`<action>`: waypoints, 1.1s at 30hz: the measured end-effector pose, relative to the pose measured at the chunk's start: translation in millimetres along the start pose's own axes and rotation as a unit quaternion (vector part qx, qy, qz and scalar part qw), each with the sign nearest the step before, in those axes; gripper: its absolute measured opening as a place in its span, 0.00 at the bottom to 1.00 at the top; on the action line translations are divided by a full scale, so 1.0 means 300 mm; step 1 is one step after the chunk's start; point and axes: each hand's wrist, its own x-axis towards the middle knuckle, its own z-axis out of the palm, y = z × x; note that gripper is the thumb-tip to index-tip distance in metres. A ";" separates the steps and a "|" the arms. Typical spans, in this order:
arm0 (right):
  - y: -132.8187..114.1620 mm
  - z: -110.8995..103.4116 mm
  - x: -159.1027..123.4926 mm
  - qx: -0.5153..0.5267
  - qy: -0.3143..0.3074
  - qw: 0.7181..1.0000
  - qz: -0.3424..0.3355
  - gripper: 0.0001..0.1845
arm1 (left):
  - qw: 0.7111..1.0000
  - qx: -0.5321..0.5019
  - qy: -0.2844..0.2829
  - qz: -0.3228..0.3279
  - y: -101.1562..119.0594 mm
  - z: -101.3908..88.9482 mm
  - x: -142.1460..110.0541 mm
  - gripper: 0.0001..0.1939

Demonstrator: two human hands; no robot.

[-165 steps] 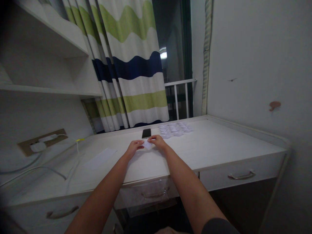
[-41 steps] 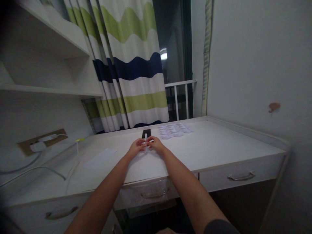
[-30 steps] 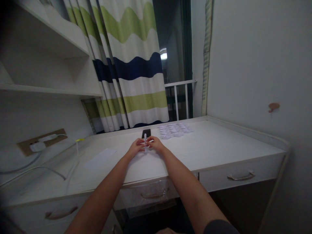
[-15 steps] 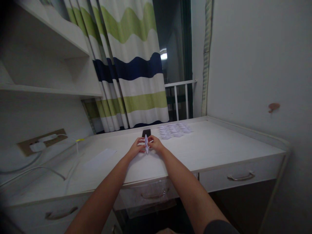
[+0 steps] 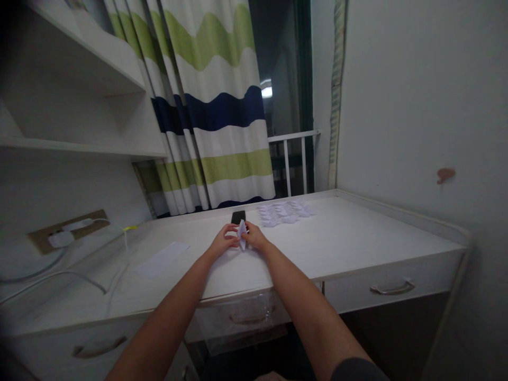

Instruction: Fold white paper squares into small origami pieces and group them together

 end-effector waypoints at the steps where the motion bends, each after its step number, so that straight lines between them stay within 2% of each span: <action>1: 0.001 0.001 0.000 -0.001 0.001 1.000 -0.002 0.12 | 1.000 -0.001 0.000 -0.001 0.001 0.001 -0.001 0.24; 7: -0.011 -0.001 -0.002 -0.005 -0.001 1.000 0.024 0.13 | 1.000 -0.017 0.009 -0.002 0.006 0.003 0.000 0.20; 14: -0.012 0.000 -0.003 0.011 -0.015 0.999 0.026 0.10 | 0.997 -0.025 0.062 -0.024 0.000 0.005 0.017 0.18; 19: -0.024 -0.001 -0.006 0.031 -0.029 0.999 0.023 0.09 | 0.991 -0.074 0.099 -0.041 -0.005 -0.002 0.027 0.17; 24: -0.029 -0.001 -0.004 0.037 -0.023 0.999 0.027 0.11 | 0.989 -0.110 0.084 -0.043 0.002 -0.008 0.020 0.16; 28: -0.032 -0.003 0.000 0.038 -0.013 0.999 0.031 0.10 | 0.992 -0.093 0.078 -0.044 -0.005 -0.010 0.023 0.12; 33: -0.038 -0.006 -0.001 0.044 -0.005 0.999 0.029 0.11 | 0.995 -0.045 0.079 -0.045 -0.036 -0.015 0.041 0.13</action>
